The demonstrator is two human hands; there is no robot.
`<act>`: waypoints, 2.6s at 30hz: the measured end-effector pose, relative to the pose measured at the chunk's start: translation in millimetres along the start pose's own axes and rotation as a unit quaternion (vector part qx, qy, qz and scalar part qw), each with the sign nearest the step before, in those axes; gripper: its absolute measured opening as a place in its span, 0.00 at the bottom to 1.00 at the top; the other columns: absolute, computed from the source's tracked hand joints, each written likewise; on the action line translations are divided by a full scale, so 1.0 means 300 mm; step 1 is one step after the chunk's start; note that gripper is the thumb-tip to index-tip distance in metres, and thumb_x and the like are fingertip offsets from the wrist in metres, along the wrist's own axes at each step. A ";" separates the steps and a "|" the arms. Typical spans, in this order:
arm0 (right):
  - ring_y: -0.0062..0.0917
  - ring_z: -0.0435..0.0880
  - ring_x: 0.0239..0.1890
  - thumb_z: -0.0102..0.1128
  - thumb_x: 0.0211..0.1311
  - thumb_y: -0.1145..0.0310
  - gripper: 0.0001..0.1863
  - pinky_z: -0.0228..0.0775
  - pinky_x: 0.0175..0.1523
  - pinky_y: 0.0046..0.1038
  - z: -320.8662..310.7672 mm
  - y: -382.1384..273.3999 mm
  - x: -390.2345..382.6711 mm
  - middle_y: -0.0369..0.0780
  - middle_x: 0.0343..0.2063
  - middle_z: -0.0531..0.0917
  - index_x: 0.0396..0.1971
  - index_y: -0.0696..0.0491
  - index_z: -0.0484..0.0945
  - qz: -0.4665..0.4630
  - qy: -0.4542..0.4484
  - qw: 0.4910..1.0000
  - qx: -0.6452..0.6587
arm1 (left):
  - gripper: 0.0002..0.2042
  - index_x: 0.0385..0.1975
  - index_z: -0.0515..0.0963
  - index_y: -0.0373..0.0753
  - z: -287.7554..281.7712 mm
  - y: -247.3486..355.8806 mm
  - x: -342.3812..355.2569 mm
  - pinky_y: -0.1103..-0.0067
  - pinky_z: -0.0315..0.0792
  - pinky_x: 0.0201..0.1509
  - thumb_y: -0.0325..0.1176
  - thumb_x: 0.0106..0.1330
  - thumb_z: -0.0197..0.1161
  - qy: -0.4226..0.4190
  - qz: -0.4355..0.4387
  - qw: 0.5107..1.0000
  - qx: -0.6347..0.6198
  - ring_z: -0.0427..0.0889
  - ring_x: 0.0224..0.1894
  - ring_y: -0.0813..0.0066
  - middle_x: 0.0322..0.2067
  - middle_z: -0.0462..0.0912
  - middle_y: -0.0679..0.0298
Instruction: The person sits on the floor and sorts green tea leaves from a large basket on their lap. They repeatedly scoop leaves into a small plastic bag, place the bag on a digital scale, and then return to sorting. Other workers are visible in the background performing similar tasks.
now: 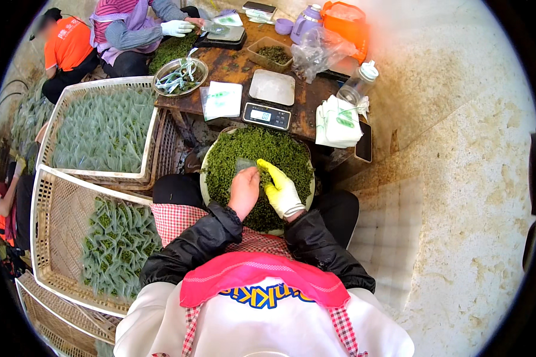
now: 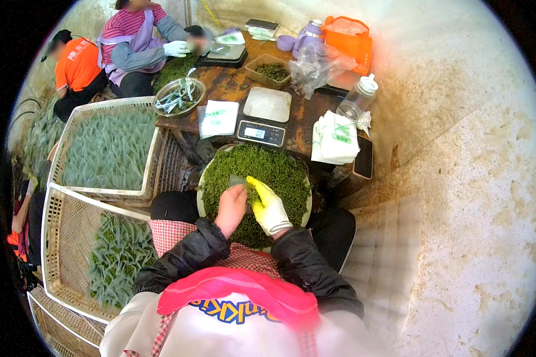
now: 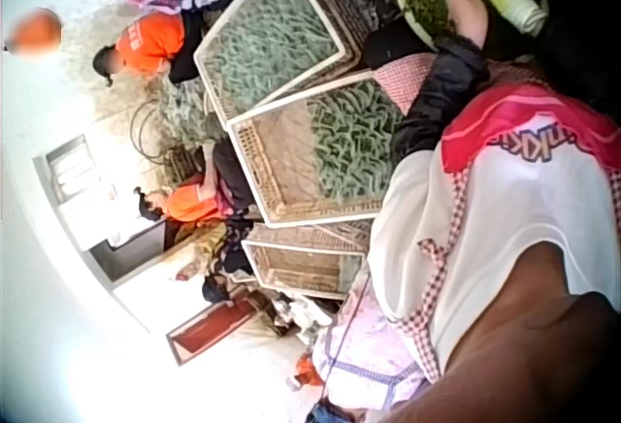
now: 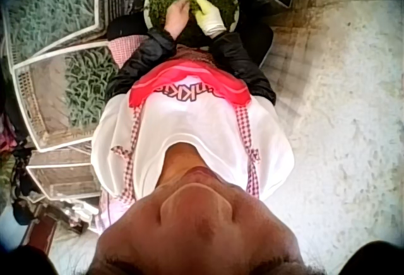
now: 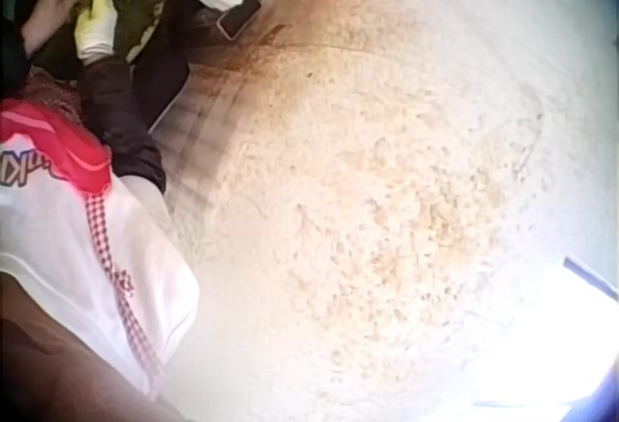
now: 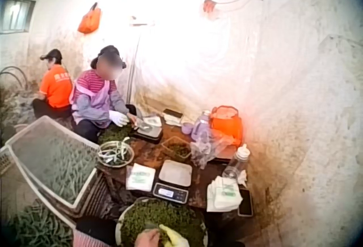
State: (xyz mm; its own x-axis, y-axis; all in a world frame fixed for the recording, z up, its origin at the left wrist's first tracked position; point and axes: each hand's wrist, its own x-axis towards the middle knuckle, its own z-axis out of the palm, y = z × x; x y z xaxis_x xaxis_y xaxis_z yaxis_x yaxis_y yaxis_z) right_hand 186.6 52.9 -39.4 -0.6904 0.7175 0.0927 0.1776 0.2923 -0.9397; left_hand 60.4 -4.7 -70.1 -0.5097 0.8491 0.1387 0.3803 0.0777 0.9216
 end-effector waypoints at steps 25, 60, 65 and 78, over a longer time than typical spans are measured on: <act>0.31 0.67 0.63 0.64 0.54 0.75 0.30 0.59 0.65 0.29 -0.123 -0.109 0.014 0.42 0.60 0.70 0.60 0.53 0.69 -0.026 0.014 0.999 0.036 | 0.07 0.38 0.80 0.34 -0.034 -0.030 0.043 0.75 0.73 0.42 0.28 0.66 0.56 0.059 -0.025 0.988 -0.144 0.80 0.35 0.66 0.33 0.82 0.57; 0.19 0.81 0.42 0.45 0.61 0.85 0.23 0.72 0.39 0.18 -0.234 -0.158 0.093 0.37 0.51 0.81 0.55 0.54 0.75 -0.059 -0.048 0.997 0.004 | 0.07 0.37 0.80 0.31 -0.047 -0.013 0.102 0.77 0.72 0.29 0.26 0.64 0.57 0.006 0.084 0.991 -0.107 0.77 0.23 0.70 0.25 0.80 0.59; 0.23 0.84 0.41 0.42 0.69 0.75 0.16 0.70 0.35 0.17 -0.314 -0.118 0.137 0.39 0.48 0.83 0.54 0.55 0.73 0.002 -0.028 0.966 0.256 | 0.08 0.38 0.80 0.31 -0.077 0.102 0.113 0.85 0.64 0.21 0.27 0.67 0.57 -0.069 -0.036 0.979 -0.188 0.69 0.17 0.87 0.20 0.75 0.72; 0.22 0.85 0.35 0.43 0.65 0.78 0.15 0.71 0.33 0.20 -0.286 0.200 0.255 0.38 0.41 0.85 0.46 0.52 0.77 0.236 -0.021 0.919 0.315 | 0.08 0.38 0.80 0.37 -0.119 0.378 0.730 0.67 0.72 0.38 0.24 0.60 0.59 -0.159 0.317 0.912 0.208 0.78 0.35 0.52 0.28 0.75 0.54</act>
State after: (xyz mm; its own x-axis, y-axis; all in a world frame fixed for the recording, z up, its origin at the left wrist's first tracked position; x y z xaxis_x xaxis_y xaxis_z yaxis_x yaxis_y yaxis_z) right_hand 204.7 179.6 -60.5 -0.6698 0.6414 -0.3740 0.0325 -0.4779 -0.8778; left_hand -35.7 171.5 77.9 0.1379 0.8954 0.4233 0.8140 -0.3460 0.4666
